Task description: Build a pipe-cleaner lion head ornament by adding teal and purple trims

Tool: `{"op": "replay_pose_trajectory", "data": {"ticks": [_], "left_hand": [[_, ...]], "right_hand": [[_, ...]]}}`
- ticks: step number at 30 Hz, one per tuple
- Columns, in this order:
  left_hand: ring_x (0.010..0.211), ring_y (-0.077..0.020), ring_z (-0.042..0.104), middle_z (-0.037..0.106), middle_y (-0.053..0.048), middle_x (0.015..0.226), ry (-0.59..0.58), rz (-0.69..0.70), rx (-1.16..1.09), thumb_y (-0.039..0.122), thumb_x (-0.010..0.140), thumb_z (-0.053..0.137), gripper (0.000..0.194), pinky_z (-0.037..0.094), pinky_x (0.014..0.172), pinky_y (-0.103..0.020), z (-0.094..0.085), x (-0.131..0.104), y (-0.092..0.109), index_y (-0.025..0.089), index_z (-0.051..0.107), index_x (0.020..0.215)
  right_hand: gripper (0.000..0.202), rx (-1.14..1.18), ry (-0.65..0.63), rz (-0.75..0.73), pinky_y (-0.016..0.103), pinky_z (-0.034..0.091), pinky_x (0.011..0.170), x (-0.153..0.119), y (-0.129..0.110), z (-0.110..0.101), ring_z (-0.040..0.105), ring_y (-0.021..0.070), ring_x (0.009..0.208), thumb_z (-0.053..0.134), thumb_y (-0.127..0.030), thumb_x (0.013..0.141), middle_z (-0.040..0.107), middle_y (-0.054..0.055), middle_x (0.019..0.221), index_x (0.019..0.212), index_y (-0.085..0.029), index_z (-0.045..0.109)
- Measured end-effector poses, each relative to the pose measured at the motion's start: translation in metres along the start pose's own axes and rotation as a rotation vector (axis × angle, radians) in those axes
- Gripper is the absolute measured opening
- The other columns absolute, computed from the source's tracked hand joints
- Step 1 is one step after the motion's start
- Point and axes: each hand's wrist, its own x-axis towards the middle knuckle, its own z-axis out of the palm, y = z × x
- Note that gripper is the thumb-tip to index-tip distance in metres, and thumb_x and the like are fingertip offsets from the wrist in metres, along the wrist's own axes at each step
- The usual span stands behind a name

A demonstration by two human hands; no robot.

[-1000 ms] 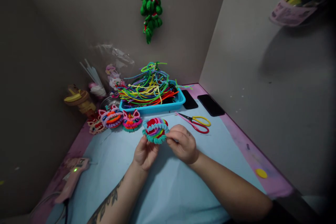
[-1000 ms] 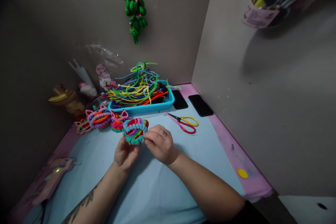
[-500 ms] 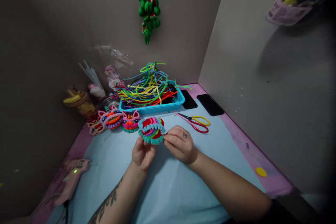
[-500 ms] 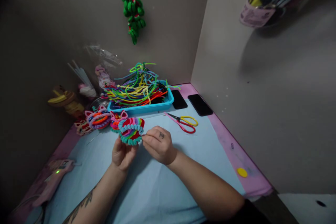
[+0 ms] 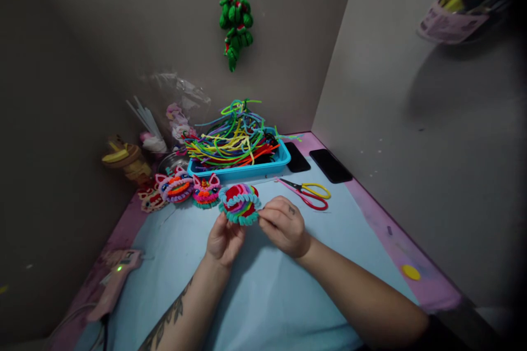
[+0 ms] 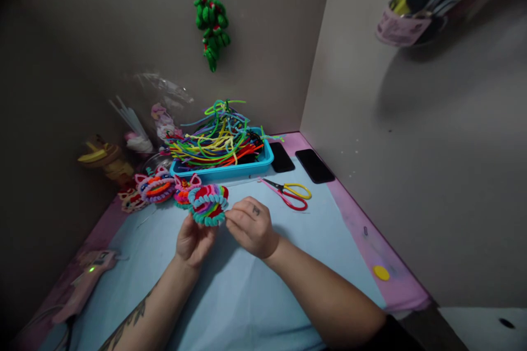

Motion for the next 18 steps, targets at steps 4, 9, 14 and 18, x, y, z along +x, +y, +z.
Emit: {"op": "replay_pose_trajectory", "data": {"ticks": [4,9,14,18], "left_hand": [[0.089,-0.0114,0.068,0.074,0.002,0.089,-0.013,0.002,-0.014,0.013,0.083,0.060,0.016,0.052,0.084,-0.019,-0.001,-0.001,0.002,0.023,0.069,0.090],[0.089,-0.0122,0.068,0.074,0.001,0.092,-0.008,-0.001,0.007,0.012,0.082,0.062,0.015,0.053,0.082,-0.019,0.001,0.000,0.000,0.022,0.068,0.092],[0.087,-0.0116,0.069,0.074,0.001,0.092,0.016,-0.003,0.030,0.013,0.080,0.064,0.013,0.054,0.080,-0.018,0.008,0.003,-0.001,0.020,0.067,0.091],[0.086,-0.0117,0.069,0.074,0.002,0.089,0.014,0.002,0.023,0.012,0.078,0.066,0.012,0.054,0.078,-0.016,0.011,0.004,-0.002,0.019,0.066,0.088]], "right_hand": [[0.018,-0.010,-0.001,0.016,0.031,0.050,0.063,-0.002,0.001,0.003,0.055,0.0156,0.068,0.059,-0.008,0.077,0.061,0.004,0.075,0.090,-0.021,0.060],[0.012,-0.013,0.031,0.075,0.028,0.050,0.062,0.001,-0.001,0.005,0.056,0.0147,0.065,0.056,-0.009,0.078,0.059,0.002,0.069,0.080,-0.021,0.058],[0.012,0.011,0.057,0.161,0.026,0.050,0.061,0.007,-0.007,0.003,0.057,0.0136,0.065,0.054,-0.009,0.080,0.060,0.002,0.068,0.077,-0.020,0.057],[0.011,0.017,0.059,0.170,0.027,0.050,0.060,0.009,-0.011,0.001,0.058,0.0140,0.066,0.054,-0.010,0.080,0.061,0.002,0.069,0.079,-0.020,0.058]]}}
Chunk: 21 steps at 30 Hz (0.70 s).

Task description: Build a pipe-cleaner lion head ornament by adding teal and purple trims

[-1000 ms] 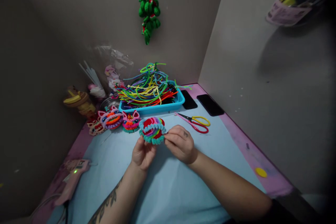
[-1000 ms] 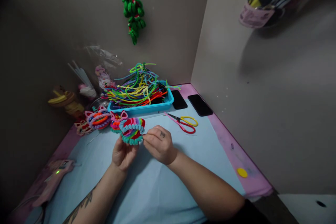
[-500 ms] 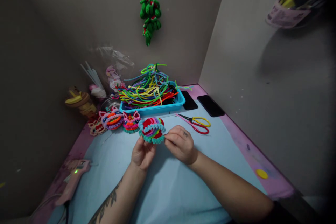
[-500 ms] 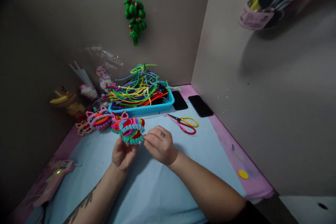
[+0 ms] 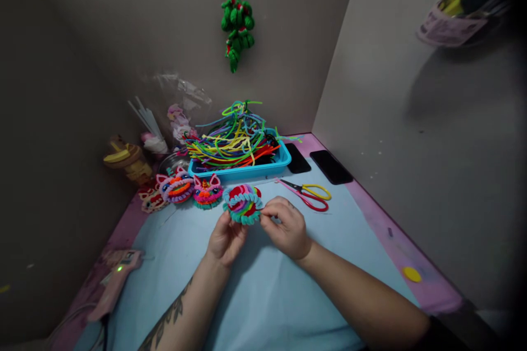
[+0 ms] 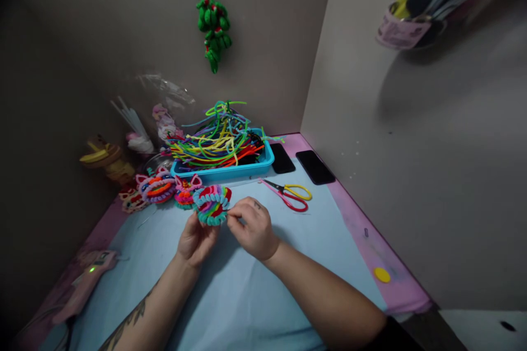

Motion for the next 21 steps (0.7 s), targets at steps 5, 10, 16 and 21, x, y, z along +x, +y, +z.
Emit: {"op": "replay_pose_trajectory", "data": {"ticks": [5,10,16,21], "left_hand": [[0.083,-0.0115,0.069,0.074,0.002,0.088,-0.011,-0.007,0.009,0.011,0.077,0.068,0.013,0.054,0.078,-0.016,-0.001,0.000,-0.001,0.019,0.065,0.088],[0.081,-0.0115,0.069,0.074,0.001,0.087,0.039,-0.001,0.015,0.010,0.078,0.065,0.012,0.055,0.075,-0.017,-0.002,0.001,0.001,0.018,0.064,0.088],[0.081,-0.0147,0.069,0.074,-0.002,0.088,0.114,0.091,0.110,0.014,0.071,0.073,0.018,0.056,0.074,-0.021,0.003,0.003,0.000,0.016,0.065,0.088],[0.082,-0.0147,0.069,0.073,-0.001,0.083,0.132,0.167,0.192,0.019,0.068,0.076,0.029,0.055,0.075,-0.022,0.010,0.004,0.000,0.017,0.064,0.094]], "right_hand": [[0.013,-0.008,0.008,-0.026,0.028,0.050,0.062,-0.001,0.000,-0.001,0.058,0.0147,0.067,0.054,-0.008,0.080,0.062,0.003,0.070,0.081,-0.020,0.058],[0.012,0.016,-0.037,-0.038,0.028,0.051,0.063,-0.004,0.006,0.002,0.058,0.0149,0.067,0.055,-0.009,0.080,0.062,0.003,0.070,0.082,-0.020,0.060],[0.013,0.012,-0.047,-0.012,0.029,0.051,0.064,-0.004,0.013,0.003,0.058,0.0151,0.068,0.055,-0.008,0.080,0.062,0.003,0.071,0.080,-0.019,0.061],[0.014,-0.023,-0.082,0.054,0.030,0.052,0.069,-0.004,0.015,0.004,0.060,0.0158,0.073,0.052,-0.011,0.083,0.064,0.004,0.076,0.086,-0.020,0.063]]}}
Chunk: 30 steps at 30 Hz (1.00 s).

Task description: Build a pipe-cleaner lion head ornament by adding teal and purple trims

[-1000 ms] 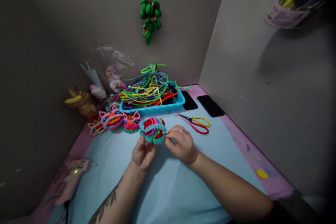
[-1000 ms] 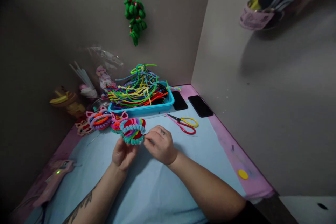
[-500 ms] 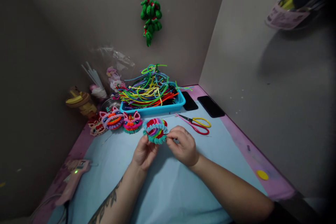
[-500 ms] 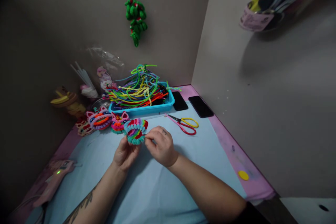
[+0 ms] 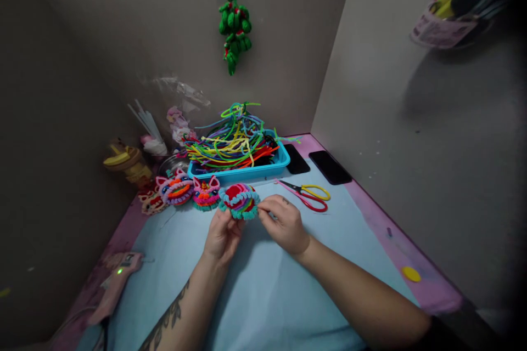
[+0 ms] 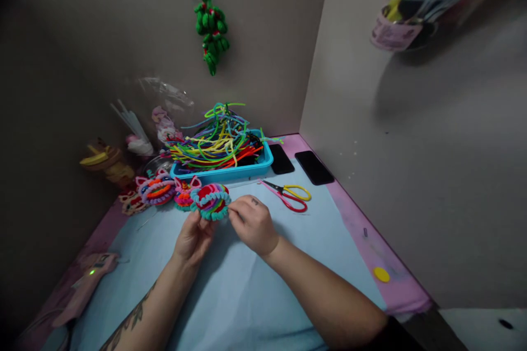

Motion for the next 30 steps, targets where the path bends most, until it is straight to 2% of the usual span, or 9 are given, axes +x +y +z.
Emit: {"op": "replay_pose_trajectory", "data": {"ticks": [6,12,15,19,22,26,30], "left_hand": [[0.077,-0.0135,0.068,0.073,-0.001,0.084,0.011,0.014,0.019,0.019,0.066,0.078,0.032,0.054,0.073,-0.021,0.003,0.000,0.002,0.017,0.064,0.095],[0.079,-0.0137,0.068,0.073,-0.001,0.086,0.017,0.020,-0.008,0.017,0.067,0.077,0.028,0.055,0.073,-0.022,0.002,-0.001,0.000,0.017,0.065,0.093],[0.077,-0.0127,0.069,0.073,0.000,0.083,0.047,-0.018,-0.068,0.013,0.070,0.074,0.020,0.056,0.073,-0.021,-0.003,-0.001,-0.002,0.017,0.066,0.088],[0.076,-0.0119,0.070,0.074,0.000,0.085,0.054,-0.118,-0.123,0.010,0.078,0.065,0.011,0.057,0.071,-0.019,-0.012,-0.001,-0.003,0.016,0.067,0.087],[0.079,-0.0123,0.070,0.074,-0.001,0.088,-0.009,-0.164,-0.152,0.011,0.080,0.064,0.012,0.057,0.074,-0.019,-0.017,0.000,-0.002,0.017,0.067,0.090],[0.086,-0.0127,0.069,0.074,-0.001,0.094,-0.146,-0.190,-0.169,0.014,0.075,0.071,0.020,0.055,0.080,-0.018,-0.019,0.000,-0.002,0.018,0.067,0.094],[0.090,-0.0122,0.068,0.073,0.000,0.098,-0.269,-0.202,-0.174,0.015,0.078,0.068,0.019,0.053,0.082,-0.018,-0.021,0.000,-0.003,0.018,0.066,0.097]], "right_hand": [[0.016,-0.104,-0.046,-0.045,0.032,0.051,0.072,0.001,0.002,-0.003,0.059,0.0176,0.078,0.051,-0.010,0.083,0.064,0.006,0.080,0.089,-0.019,0.063],[0.011,-0.257,-0.061,-0.141,0.031,0.047,0.066,0.001,0.003,-0.005,0.054,0.0173,0.070,0.054,-0.010,0.080,0.061,0.004,0.071,0.076,-0.019,0.059],[0.011,-0.268,-0.020,-0.180,0.029,0.046,0.061,0.001,0.002,-0.005,0.053,0.0167,0.066,0.055,-0.010,0.080,0.058,0.003,0.066,0.073,-0.019,0.056],[0.012,-0.172,0.013,-0.170,0.028,0.046,0.060,0.003,-0.001,-0.005,0.054,0.0154,0.063,0.054,-0.010,0.080,0.058,0.002,0.065,0.075,-0.020,0.055],[0.011,-0.086,0.031,-0.133,0.029,0.047,0.061,0.003,-0.003,-0.004,0.055,0.0152,0.065,0.055,-0.010,0.080,0.058,0.001,0.066,0.077,-0.021,0.054],[0.013,-0.002,0.074,-0.103,0.029,0.047,0.060,0.002,-0.005,-0.003,0.055,0.0150,0.064,0.056,-0.008,0.078,0.057,0.001,0.066,0.077,-0.021,0.054],[0.013,0.047,0.094,-0.104,0.029,0.047,0.061,0.003,-0.010,-0.005,0.054,0.0145,0.064,0.056,-0.008,0.078,0.056,0.001,0.067,0.079,-0.021,0.054]]}}
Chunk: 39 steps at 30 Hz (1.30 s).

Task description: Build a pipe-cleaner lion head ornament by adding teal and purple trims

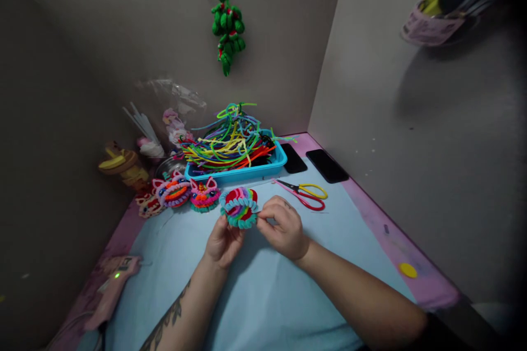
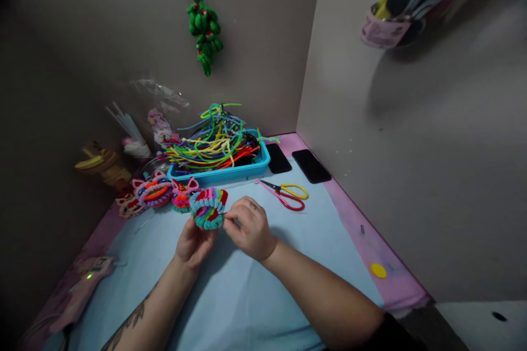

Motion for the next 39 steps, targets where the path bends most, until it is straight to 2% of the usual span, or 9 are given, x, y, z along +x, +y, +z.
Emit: {"op": "replay_pose_trajectory", "data": {"ticks": [3,8,16,19,24,27,32,35,39], "left_hand": [[0.088,-0.0118,0.068,0.073,0.000,0.097,-0.029,0.005,0.006,0.014,0.080,0.065,0.019,0.052,0.084,-0.018,-0.003,0.000,0.000,0.018,0.065,0.098],[0.090,-0.0132,0.068,0.073,0.000,0.097,0.021,0.008,0.040,0.017,0.078,0.067,0.020,0.052,0.085,-0.020,-0.005,0.001,0.002,0.020,0.064,0.097],[0.076,-0.0122,0.069,0.073,0.000,0.089,0.153,0.049,0.150,0.021,0.067,0.078,0.024,0.055,0.072,-0.018,0.010,0.003,0.003,0.019,0.065,0.087],[0.074,-0.0120,0.068,0.073,0.000,0.085,0.201,0.150,0.189,0.022,0.066,0.079,0.025,0.055,0.073,-0.020,0.015,0.006,0.001,0.017,0.066,0.086],[0.085,-0.0153,0.067,0.072,-0.003,0.089,0.226,0.243,0.256,0.022,0.069,0.076,0.031,0.054,0.078,-0.023,0.018,0.010,-0.001,0.018,0.065,0.097],[0.088,-0.0161,0.067,0.072,-0.003,0.092,0.235,0.251,0.271,0.024,0.070,0.075,0.033,0.054,0.079,-0.023,0.017,0.010,-0.001,0.019,0.064,0.101],[0.082,-0.0137,0.067,0.072,-0.002,0.087,0.286,0.283,0.249,0.022,0.069,0.076,0.032,0.054,0.075,-0.022,0.016,0.010,0.000,0.019,0.065,0.098],[0.080,-0.0130,0.068,0.072,0.000,0.084,0.298,0.290,0.211,0.020,0.067,0.077,0.033,0.054,0.073,-0.020,0.016,0.010,0.000,0.020,0.065,0.098],[0.083,-0.0138,0.067,0.072,-0.001,0.086,0.292,0.282,0.184,0.018,0.069,0.075,0.036,0.054,0.075,-0.021,0.017,0.010,0.000,0.021,0.063,0.103]], "right_hand": [[0.014,0.031,-0.008,-0.008,0.029,0.047,0.060,0.001,-0.003,-0.002,0.053,0.0141,0.063,0.056,-0.007,0.078,0.055,0.001,0.067,0.080,-0.021,0.054],[0.016,0.084,-0.054,-0.040,0.031,0.049,0.063,0.001,-0.003,-0.002,0.054,0.0146,0.066,0.057,-0.006,0.078,0.056,0.002,0.069,0.084,-0.021,0.054],[0.013,0.095,-0.084,-0.001,0.028,0.051,0.063,0.002,0.009,-0.003,0.058,0.0142,0.066,0.057,-0.009,0.079,0.062,0.003,0.069,0.079,-0.021,0.061],[0.012,0.119,-0.113,0.096,0.028,0.052,0.066,-0.001,0.009,0.000,0.062,0.0145,0.071,0.056,-0.012,0.081,0.066,0.004,0.076,0.083,-0.021,0.065],[0.011,0.216,-0.126,0.420,0.026,0.051,0.065,-0.006,0.005,0.008,0.062,0.0138,0.070,0.055,-0.017,0.083,0.065,0.003,0.075,0.084,-0.021,0.066],[0.011,0.185,-0.127,0.393,0.027,0.049,0.067,-0.006,0.003,0.010,0.060,0.0146,0.073,0.054,-0.017,0.083,0.064,0.003,0.078,0.085,-0.020,0.064],[0.014,0.164,-0.175,0.349,0.028,0.048,0.071,-0.004,0.004,0.008,0.059,0.0160,0.080,0.050,-0.016,0.084,0.063,0.005,0.084,0.093,-0.021,0.061],[0.012,0.201,-0.202,0.412,0.029,0.046,0.072,-0.005,0.006,0.008,0.058,0.0160,0.080,0.048,-0.019,0.087,0.061,0.005,0.083,0.087,-0.020,0.060],[0.015,0.363,-0.261,0.596,0.025,0.043,0.059,-0.007,0.008,0.010,0.053,0.0128,0.066,0.048,-0.032,0.089,0.056,0.002,0.076,0.084,-0.019,0.055]]}}
